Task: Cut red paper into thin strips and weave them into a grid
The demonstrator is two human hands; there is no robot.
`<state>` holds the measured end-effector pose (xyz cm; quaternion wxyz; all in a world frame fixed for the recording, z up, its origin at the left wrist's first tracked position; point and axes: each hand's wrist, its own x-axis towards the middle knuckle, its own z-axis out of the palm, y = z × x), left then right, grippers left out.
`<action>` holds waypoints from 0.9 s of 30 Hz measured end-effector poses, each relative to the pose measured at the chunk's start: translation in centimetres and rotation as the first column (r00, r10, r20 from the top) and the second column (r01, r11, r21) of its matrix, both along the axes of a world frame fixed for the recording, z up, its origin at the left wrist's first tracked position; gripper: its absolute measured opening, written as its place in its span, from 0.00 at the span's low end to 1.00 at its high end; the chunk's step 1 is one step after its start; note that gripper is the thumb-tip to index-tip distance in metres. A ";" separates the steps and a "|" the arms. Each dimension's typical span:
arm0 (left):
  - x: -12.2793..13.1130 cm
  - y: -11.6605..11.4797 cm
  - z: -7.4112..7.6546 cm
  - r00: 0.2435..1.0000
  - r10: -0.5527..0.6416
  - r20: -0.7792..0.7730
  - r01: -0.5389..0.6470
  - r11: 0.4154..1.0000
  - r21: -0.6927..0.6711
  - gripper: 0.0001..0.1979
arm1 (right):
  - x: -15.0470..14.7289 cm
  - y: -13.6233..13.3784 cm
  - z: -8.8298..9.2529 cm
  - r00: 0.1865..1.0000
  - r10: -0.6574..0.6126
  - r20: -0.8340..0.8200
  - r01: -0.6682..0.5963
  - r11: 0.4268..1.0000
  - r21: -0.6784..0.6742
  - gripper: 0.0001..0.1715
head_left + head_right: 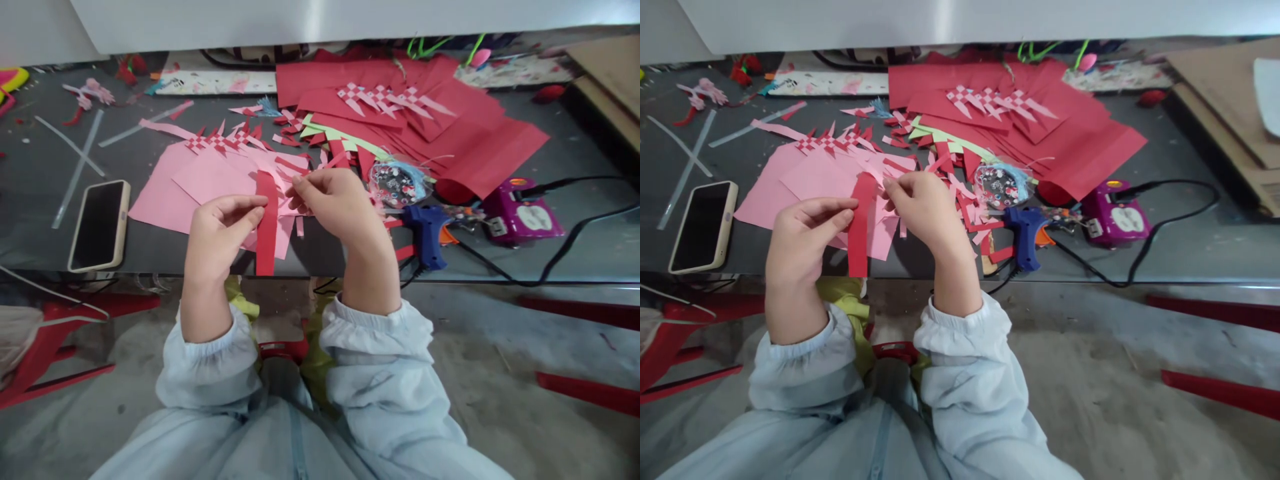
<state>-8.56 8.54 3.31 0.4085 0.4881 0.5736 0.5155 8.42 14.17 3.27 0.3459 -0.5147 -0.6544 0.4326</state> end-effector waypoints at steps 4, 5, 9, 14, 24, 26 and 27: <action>-0.3 -0.2 0.3 0.997 -0.016 0.069 0.018 0.999 -0.032 0.09 | -0.5 -0.3 0.3 0.990 0.063 -0.125 -0.068 0.997 -0.038 0.22; -0.3 -0.3 0.4 0.997 -0.022 0.076 0.027 0.998 -0.055 0.09 | -0.6 -0.3 0.5 0.989 0.067 -0.135 -0.073 0.997 -0.038 0.22; -0.4 -0.4 0.9 0.994 -0.048 0.102 0.060 0.991 -0.118 0.11 | -0.7 -0.6 1.0 0.977 0.071 -0.201 -0.077 0.997 -0.023 0.15; -0.7 -0.5 1.2 0.996 -0.056 0.068 0.069 0.976 -0.206 0.17 | -0.6 -0.6 1.2 0.970 0.022 -0.241 -0.036 0.998 -0.053 0.07; -1.0 -0.7 1.3 0.987 -0.158 0.042 0.163 0.946 -0.281 0.16 | -0.6 -0.3 0.8 0.968 -0.008 -0.252 -0.006 0.999 -0.054 0.06; -1.0 -0.8 1.4 0.982 -0.187 0.043 0.190 0.932 -0.307 0.17 | -0.6 -0.2 0.7 0.975 -0.034 -0.220 0.022 0.998 -0.053 0.08; -1.0 -0.8 1.5 0.979 -0.200 0.041 0.202 0.924 -0.323 0.17 | -0.6 -0.1 0.6 0.977 -0.051 -0.208 0.042 0.998 -0.047 0.09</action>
